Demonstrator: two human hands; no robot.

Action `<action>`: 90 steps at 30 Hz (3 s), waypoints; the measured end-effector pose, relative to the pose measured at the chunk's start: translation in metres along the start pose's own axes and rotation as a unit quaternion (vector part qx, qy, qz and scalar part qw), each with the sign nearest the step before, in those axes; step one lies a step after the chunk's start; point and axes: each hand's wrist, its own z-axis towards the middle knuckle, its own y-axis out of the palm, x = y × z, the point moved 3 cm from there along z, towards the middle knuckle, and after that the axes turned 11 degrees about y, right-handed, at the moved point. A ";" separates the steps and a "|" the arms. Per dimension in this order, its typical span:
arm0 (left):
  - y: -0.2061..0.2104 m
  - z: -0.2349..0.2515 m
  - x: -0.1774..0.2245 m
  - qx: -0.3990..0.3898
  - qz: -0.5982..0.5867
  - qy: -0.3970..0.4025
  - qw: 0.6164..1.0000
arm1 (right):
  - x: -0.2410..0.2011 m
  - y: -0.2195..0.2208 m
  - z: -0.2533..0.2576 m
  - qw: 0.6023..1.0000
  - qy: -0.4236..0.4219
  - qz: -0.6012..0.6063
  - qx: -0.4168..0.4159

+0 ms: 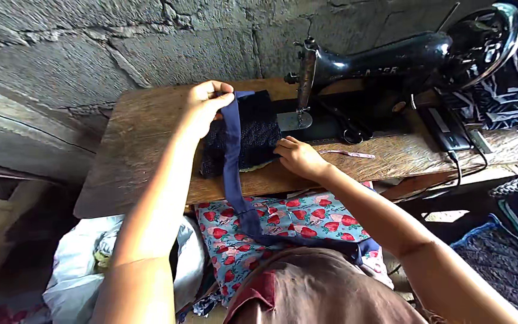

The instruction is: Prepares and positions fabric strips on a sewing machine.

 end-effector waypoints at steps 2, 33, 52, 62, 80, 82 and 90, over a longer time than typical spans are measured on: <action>-0.005 0.005 0.008 0.010 0.012 0.020 1.000 | 0.005 -0.012 -0.008 1.000 0.002 0.002 -0.025; 0.095 -0.258 -0.061 -0.052 -0.205 -0.197 0.957 | -0.073 0.033 -0.138 0.576 0.338 0.671 -0.322; 0.050 -0.159 0.018 0.087 -0.306 -0.152 0.936 | -0.075 0.009 -0.195 0.703 0.302 0.596 -0.242; -0.012 -0.066 0.017 0.210 -0.228 -0.159 0.938 | -0.064 0.007 -0.212 0.701 0.347 0.564 -0.262; -0.026 0.007 0.009 0.207 -0.142 -0.062 0.966 | -0.053 -0.006 -0.227 0.790 0.345 0.418 -0.287; 0.004 -0.018 0.028 0.146 -0.120 -0.011 0.982 | -0.046 -0.026 -0.202 0.885 0.307 0.303 -0.172; 0.112 -0.133 0.049 -0.021 -0.249 -0.070 0.966 | -0.054 -0.022 -0.105 0.826 0.159 0.541 -0.016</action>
